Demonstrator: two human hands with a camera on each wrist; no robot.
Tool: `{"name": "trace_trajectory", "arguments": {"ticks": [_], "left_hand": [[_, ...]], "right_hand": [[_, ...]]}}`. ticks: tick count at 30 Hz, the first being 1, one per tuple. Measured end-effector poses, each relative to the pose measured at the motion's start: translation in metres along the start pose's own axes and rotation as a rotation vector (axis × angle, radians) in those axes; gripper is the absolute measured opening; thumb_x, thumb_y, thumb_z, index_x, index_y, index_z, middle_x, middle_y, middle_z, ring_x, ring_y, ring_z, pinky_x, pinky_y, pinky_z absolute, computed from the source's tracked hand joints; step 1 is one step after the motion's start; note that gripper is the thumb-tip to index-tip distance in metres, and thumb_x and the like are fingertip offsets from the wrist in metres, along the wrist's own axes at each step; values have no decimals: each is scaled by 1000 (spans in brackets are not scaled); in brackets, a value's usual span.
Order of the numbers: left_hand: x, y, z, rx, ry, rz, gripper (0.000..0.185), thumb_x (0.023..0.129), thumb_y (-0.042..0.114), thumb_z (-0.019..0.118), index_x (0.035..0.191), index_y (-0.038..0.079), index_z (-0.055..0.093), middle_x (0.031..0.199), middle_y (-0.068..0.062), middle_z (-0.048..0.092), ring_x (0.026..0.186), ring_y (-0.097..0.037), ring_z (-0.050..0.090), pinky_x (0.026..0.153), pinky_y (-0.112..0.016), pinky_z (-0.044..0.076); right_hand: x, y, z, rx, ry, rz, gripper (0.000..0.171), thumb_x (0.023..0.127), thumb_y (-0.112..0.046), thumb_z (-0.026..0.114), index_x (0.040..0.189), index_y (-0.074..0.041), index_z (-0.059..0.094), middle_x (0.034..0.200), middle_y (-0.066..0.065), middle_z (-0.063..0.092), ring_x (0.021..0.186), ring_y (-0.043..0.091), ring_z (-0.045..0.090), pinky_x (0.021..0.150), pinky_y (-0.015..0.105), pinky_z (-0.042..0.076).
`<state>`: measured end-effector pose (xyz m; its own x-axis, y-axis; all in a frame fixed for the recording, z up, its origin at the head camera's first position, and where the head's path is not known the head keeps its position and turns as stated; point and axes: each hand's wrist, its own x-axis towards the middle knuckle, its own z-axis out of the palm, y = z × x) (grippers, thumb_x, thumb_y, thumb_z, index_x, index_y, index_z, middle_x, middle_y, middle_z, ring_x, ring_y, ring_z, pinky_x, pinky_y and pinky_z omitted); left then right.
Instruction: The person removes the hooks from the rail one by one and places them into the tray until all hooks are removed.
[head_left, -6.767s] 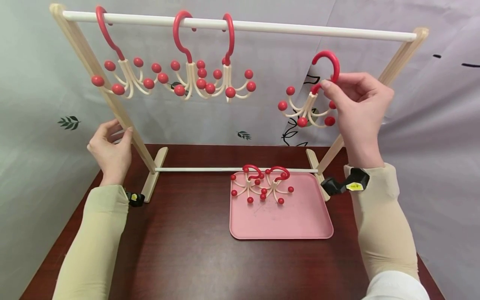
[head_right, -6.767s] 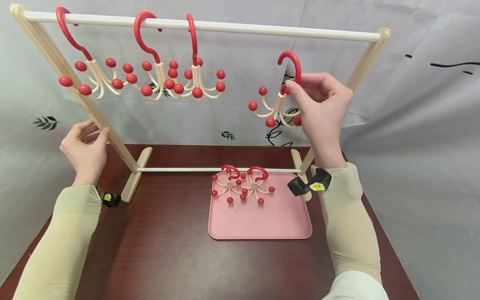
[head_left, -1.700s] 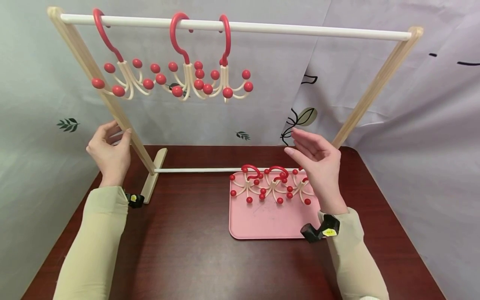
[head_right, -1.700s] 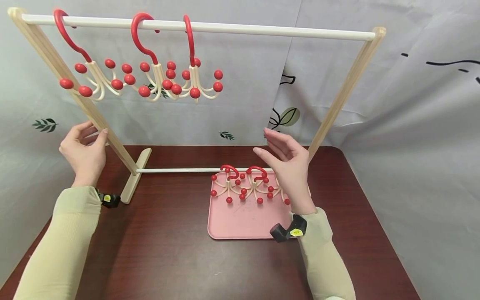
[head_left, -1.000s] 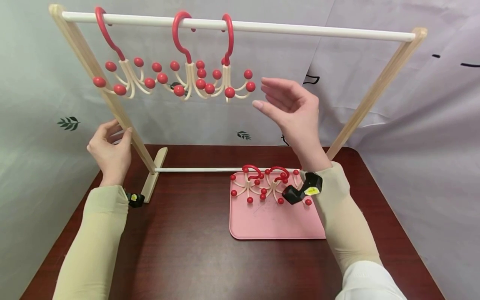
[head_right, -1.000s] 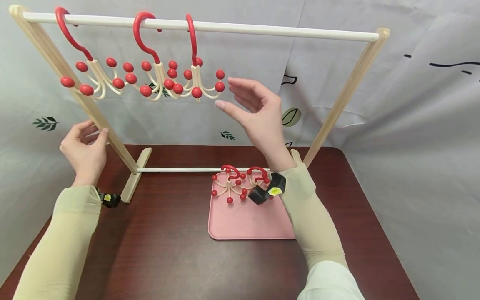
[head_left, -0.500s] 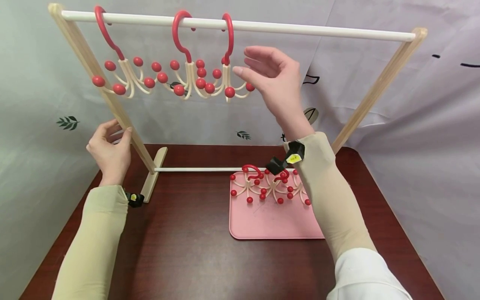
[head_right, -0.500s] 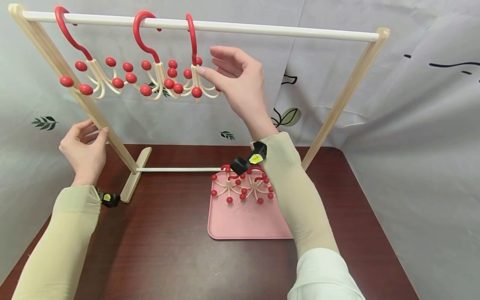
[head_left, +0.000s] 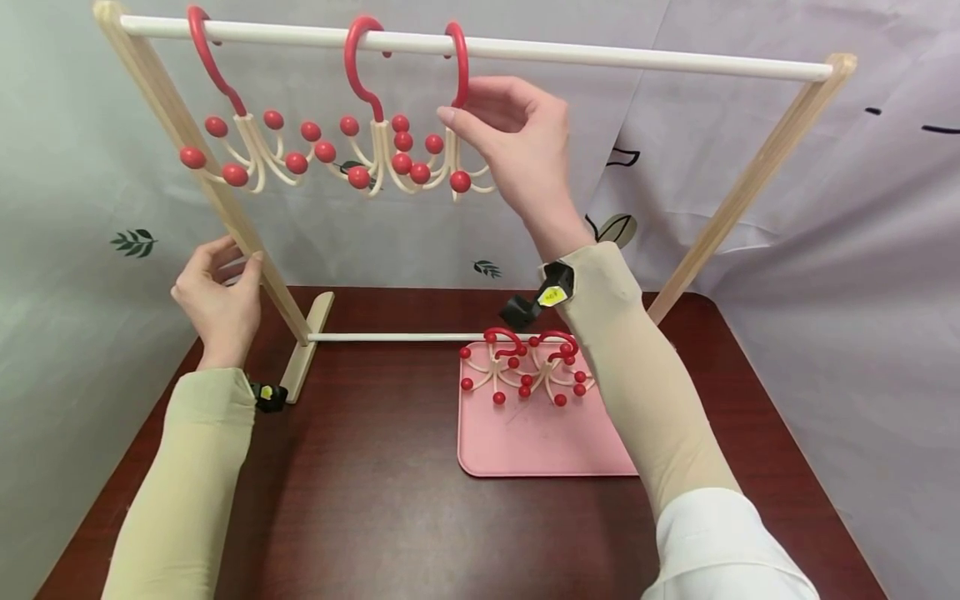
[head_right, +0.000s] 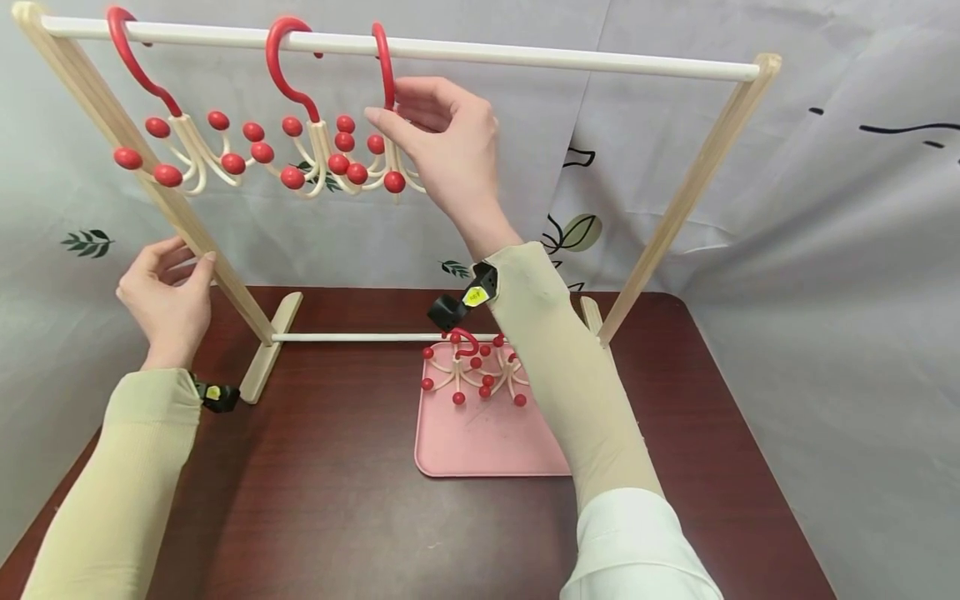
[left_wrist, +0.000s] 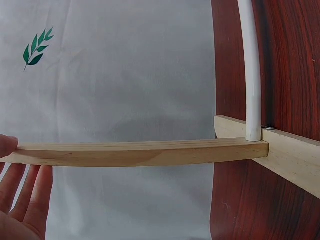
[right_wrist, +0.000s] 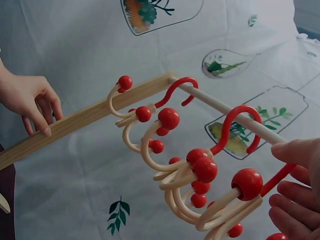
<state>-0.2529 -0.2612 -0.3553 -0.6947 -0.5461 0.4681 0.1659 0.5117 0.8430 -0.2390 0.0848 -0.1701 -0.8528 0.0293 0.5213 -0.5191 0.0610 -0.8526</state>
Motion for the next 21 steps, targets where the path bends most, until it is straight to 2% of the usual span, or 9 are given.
{"name": "trace_trajectory", "arguments": {"ticks": [10,21], "left_hand": [[-1,2,1,-4,2,14,33,93,31,75,125,27,73,120,4,72,98,-8,70,91,-26,55],[-1,2,0,-8,-6,-4,34,93,32,75,126,27,73,120,4,72,98,-8,70,90,-25,55]], "right_hand": [[2,0,5,12,92,-32,21,85,-4,83,105,0,77,93,6,76,92,14,71,89,24,52],[1,-2,5,24,109,-56,17,86,-2,82,102,2,77,89,7,76,89,15,72,89,24,53]]}}
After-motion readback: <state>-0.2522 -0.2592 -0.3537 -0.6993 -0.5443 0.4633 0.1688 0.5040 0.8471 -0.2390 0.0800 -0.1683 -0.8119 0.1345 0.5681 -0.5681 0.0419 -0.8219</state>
